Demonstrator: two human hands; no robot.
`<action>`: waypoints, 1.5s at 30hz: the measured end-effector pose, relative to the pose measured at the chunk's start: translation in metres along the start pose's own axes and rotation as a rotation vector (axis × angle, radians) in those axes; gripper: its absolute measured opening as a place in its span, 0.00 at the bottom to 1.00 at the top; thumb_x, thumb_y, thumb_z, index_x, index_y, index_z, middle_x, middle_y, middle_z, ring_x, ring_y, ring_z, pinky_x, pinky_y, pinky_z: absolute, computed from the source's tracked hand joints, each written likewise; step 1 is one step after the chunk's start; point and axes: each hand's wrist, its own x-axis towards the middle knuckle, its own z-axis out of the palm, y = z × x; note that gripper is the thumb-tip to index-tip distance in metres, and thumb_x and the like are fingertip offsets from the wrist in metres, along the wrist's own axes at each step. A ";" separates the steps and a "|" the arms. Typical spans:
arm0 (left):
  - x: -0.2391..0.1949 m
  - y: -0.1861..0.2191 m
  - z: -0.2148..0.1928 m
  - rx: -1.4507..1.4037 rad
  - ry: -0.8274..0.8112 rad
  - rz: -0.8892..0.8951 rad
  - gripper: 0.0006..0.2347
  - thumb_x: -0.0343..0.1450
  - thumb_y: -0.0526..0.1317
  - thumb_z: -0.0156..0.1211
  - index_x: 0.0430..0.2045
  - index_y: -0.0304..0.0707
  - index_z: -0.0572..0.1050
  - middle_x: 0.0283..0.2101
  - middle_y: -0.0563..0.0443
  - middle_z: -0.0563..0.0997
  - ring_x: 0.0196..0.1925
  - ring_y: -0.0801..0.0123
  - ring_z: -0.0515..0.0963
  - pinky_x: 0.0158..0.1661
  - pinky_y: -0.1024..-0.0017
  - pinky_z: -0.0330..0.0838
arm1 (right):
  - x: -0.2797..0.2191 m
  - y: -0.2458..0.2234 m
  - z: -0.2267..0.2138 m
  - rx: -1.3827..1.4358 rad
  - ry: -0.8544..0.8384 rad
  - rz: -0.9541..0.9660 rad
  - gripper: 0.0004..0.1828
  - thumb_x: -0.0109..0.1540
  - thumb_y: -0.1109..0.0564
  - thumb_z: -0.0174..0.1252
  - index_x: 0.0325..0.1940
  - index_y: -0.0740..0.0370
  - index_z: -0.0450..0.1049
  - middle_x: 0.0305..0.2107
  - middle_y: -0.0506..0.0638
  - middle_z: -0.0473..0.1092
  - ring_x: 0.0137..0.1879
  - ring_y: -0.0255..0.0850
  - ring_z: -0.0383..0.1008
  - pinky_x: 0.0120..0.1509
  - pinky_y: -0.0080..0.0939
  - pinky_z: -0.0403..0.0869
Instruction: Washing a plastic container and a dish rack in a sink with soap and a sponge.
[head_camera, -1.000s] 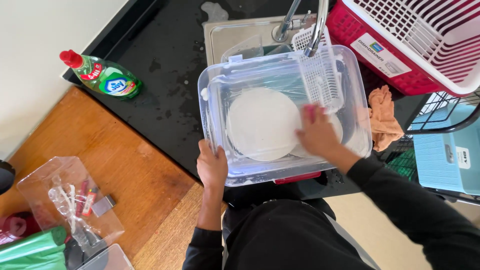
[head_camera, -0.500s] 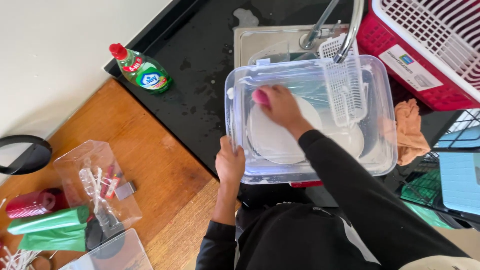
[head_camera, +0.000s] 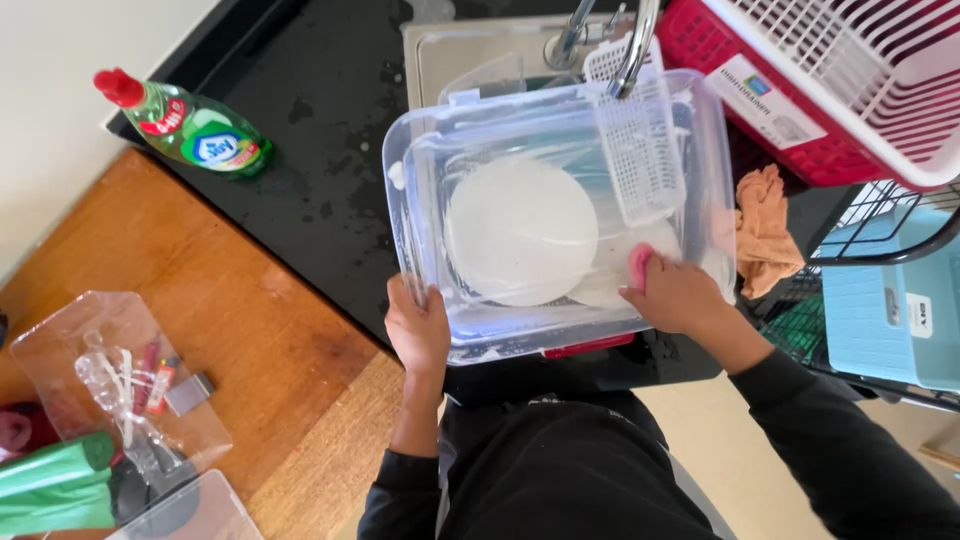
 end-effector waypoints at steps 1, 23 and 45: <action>0.000 -0.001 0.000 0.005 0.007 0.013 0.09 0.69 0.33 0.63 0.37 0.35 0.70 0.25 0.40 0.76 0.24 0.52 0.79 0.28 0.61 0.73 | -0.007 -0.011 -0.026 0.142 -0.183 0.022 0.38 0.65 0.33 0.47 0.66 0.66 0.66 0.59 0.62 0.69 0.66 0.57 0.68 0.70 0.55 0.64; 0.004 0.000 0.006 0.035 -0.101 0.045 0.12 0.77 0.48 0.52 0.38 0.36 0.68 0.26 0.32 0.80 0.30 0.34 0.80 0.29 0.46 0.72 | 0.185 -0.247 -0.031 1.119 0.921 -0.153 0.15 0.76 0.54 0.46 0.62 0.65 0.64 0.54 0.65 0.65 0.61 0.60 0.64 0.69 0.57 0.63; -0.001 0.002 0.005 0.163 -0.200 -0.043 0.15 0.70 0.40 0.61 0.47 0.36 0.66 0.34 0.32 0.83 0.37 0.37 0.82 0.38 0.47 0.76 | 0.134 -0.219 -0.093 0.749 0.635 -0.743 0.30 0.69 0.61 0.53 0.76 0.59 0.61 0.74 0.65 0.52 0.80 0.65 0.49 0.81 0.55 0.57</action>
